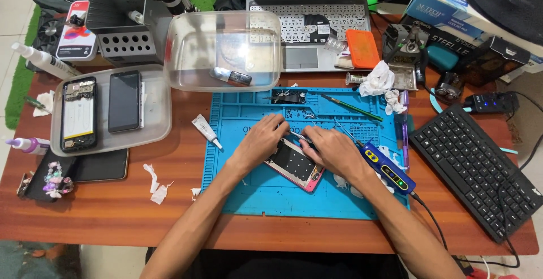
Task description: A person is disassembling a mobile phone, carefully removing internal components like the battery and boards and placing them into a plastic bin.
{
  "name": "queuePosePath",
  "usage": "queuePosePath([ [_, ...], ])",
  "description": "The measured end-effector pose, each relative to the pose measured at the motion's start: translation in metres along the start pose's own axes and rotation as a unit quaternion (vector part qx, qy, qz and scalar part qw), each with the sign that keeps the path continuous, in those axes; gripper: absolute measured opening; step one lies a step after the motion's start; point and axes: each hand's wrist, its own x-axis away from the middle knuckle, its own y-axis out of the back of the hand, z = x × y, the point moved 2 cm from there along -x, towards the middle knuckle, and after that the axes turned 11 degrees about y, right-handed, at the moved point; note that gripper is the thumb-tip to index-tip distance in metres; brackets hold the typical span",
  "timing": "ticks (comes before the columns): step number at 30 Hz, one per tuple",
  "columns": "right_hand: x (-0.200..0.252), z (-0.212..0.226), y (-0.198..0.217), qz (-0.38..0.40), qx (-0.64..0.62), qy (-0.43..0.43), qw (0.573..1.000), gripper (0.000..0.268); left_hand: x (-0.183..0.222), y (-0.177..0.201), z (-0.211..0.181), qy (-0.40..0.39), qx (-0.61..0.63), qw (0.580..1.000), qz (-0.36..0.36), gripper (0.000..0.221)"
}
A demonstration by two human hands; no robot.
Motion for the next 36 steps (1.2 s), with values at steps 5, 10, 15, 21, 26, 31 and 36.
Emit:
queuePosePath([
  [5,-0.002,0.001,0.0,-0.007,-0.001,0.006,1.0,0.019,0.001,-0.008,0.004,-0.009,0.007,1.0,-0.013,0.01],
  [10,-0.001,0.002,0.001,-0.006,-0.001,0.001,1.0,0.019,0.002,-0.005,0.005,-0.005,0.032,0.999,-0.02,0.011],
  [15,-0.001,0.0,-0.001,-0.029,0.025,0.03,0.999,0.018,0.0,-0.006,0.01,0.002,0.03,0.999,-0.033,0.003],
  [21,-0.002,-0.005,-0.01,-0.037,0.028,0.033,0.998,0.019,-0.003,-0.004,0.016,0.032,0.036,0.999,0.013,0.008],
  [26,-0.002,-0.006,-0.013,-0.055,0.025,0.034,0.998,0.018,-0.001,-0.009,0.017,0.02,0.018,1.0,-0.017,0.007],
  [31,-0.001,-0.01,-0.021,-0.075,0.037,0.04,0.996,0.019,-0.003,-0.009,0.024,0.017,0.051,0.997,-0.052,0.009],
  [36,-0.002,-0.011,-0.022,-0.116,0.043,0.035,0.992,0.019,-0.004,0.012,0.055,0.099,0.124,0.98,-0.117,0.015],
])
